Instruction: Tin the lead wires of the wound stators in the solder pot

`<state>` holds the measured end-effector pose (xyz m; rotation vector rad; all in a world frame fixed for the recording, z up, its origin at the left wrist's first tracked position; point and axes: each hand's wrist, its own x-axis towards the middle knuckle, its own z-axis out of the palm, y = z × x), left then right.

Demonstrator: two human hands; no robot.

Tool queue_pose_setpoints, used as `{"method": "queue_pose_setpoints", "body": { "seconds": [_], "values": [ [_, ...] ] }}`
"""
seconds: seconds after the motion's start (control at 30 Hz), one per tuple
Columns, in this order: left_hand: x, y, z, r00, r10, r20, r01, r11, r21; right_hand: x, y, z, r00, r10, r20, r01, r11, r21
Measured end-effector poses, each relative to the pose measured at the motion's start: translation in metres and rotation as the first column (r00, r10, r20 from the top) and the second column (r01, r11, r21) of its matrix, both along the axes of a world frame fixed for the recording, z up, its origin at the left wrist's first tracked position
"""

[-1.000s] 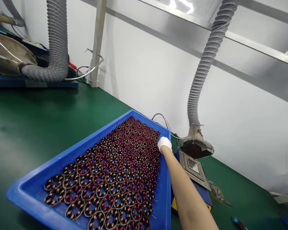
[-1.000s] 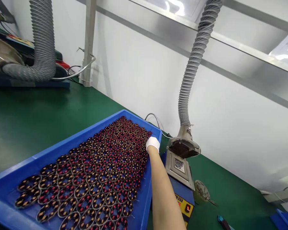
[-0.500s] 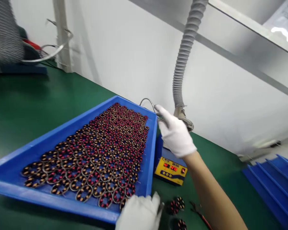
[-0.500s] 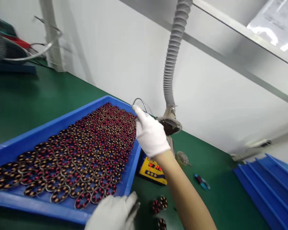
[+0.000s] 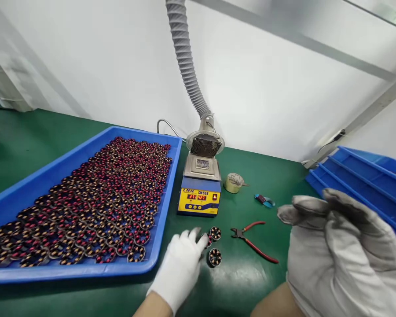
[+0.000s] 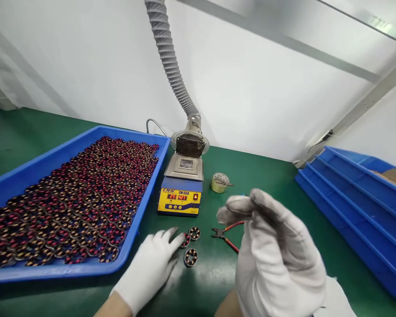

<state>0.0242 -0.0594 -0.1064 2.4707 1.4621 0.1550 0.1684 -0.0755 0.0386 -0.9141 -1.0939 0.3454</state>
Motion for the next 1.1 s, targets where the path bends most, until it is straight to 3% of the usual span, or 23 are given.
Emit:
{"method": "queue_pose_setpoints", "body": {
  "seconds": [0.1, 0.17, 0.23, 0.3, 0.33, 0.37, 0.43, 0.5, 0.57, 0.63, 0.73, 0.8, 0.87, 0.97, 1.1],
  "values": [
    [0.005, 0.015, -0.016, 0.998, -0.058, -0.023, 0.058, 0.998, 0.034, -0.001, -0.004, 0.002, 0.983, 0.182, 0.041, -0.179, 0.982, -0.059],
    [0.004, 0.019, -0.019, 0.995, -0.093, -0.040, 0.096, 0.994, 0.057, 0.000, -0.002, -0.001, 0.955, 0.284, 0.086, -0.278, 0.957, -0.078],
    [0.001, 0.021, -0.010, 0.994, -0.092, -0.060, 0.097, 0.991, 0.096, 0.001, 0.007, -0.007, 0.953, 0.293, 0.077, -0.288, 0.955, -0.073],
    [-0.003, 0.023, 0.010, 0.999, -0.040, 0.032, 0.031, 0.971, 0.238, 0.002, 0.023, -0.015, 0.964, 0.266, -0.006, -0.265, 0.961, -0.081],
    [-0.004, 0.025, 0.023, 0.991, -0.025, 0.132, -0.026, 0.930, 0.366, 0.001, 0.033, -0.019, 0.960, 0.269, -0.072, -0.276, 0.956, -0.097],
    [-0.006, 0.027, 0.038, 0.969, -0.039, 0.246, -0.097, 0.851, 0.516, 0.000, 0.042, -0.023, 0.942, 0.302, -0.146, -0.320, 0.940, -0.116],
    [-0.006, 0.034, 0.066, 0.909, -0.119, 0.399, -0.247, 0.617, 0.747, -0.005, 0.059, -0.029, 0.847, 0.437, -0.304, -0.491, 0.862, -0.127],
    [-0.003, 0.041, 0.087, 0.886, -0.163, 0.434, -0.331, 0.434, 0.838, -0.011, 0.070, -0.034, 0.690, 0.587, -0.422, -0.681, 0.725, -0.106],
    [0.002, 0.047, 0.096, 0.886, -0.159, 0.436, -0.357, 0.365, 0.860, -0.015, 0.077, -0.038, 0.577, 0.676, -0.459, -0.784, 0.616, -0.078],
    [0.006, 0.050, 0.097, 0.855, -0.157, 0.495, -0.414, 0.369, 0.832, -0.017, 0.080, -0.040, 0.568, 0.691, -0.448, -0.791, 0.608, -0.065],
    [0.006, 0.052, 0.089, 0.783, -0.144, 0.605, -0.476, 0.487, 0.732, -0.019, 0.077, -0.041, 0.650, 0.625, -0.432, -0.715, 0.696, -0.071],
    [0.000, 0.053, 0.086, 0.785, -0.191, 0.589, -0.381, 0.602, 0.702, -0.021, 0.074, -0.041, 0.699, 0.578, -0.421, -0.666, 0.741, -0.089],
    [-0.008, 0.056, 0.086, 0.783, -0.272, 0.559, -0.255, 0.679, 0.688, -0.024, 0.072, -0.040, 0.714, 0.563, -0.416, -0.652, 0.751, -0.103],
    [-0.020, 0.061, 0.089, 0.789, -0.351, 0.504, -0.162, 0.673, 0.722, -0.028, 0.071, -0.041, 0.717, 0.568, -0.404, -0.660, 0.740, -0.131],
    [-0.027, 0.061, 0.092, 0.862, -0.311, 0.399, -0.158, 0.585, 0.796, -0.033, 0.073, -0.045, 0.705, 0.576, -0.413, -0.678, 0.718, -0.156]
  ]
}}
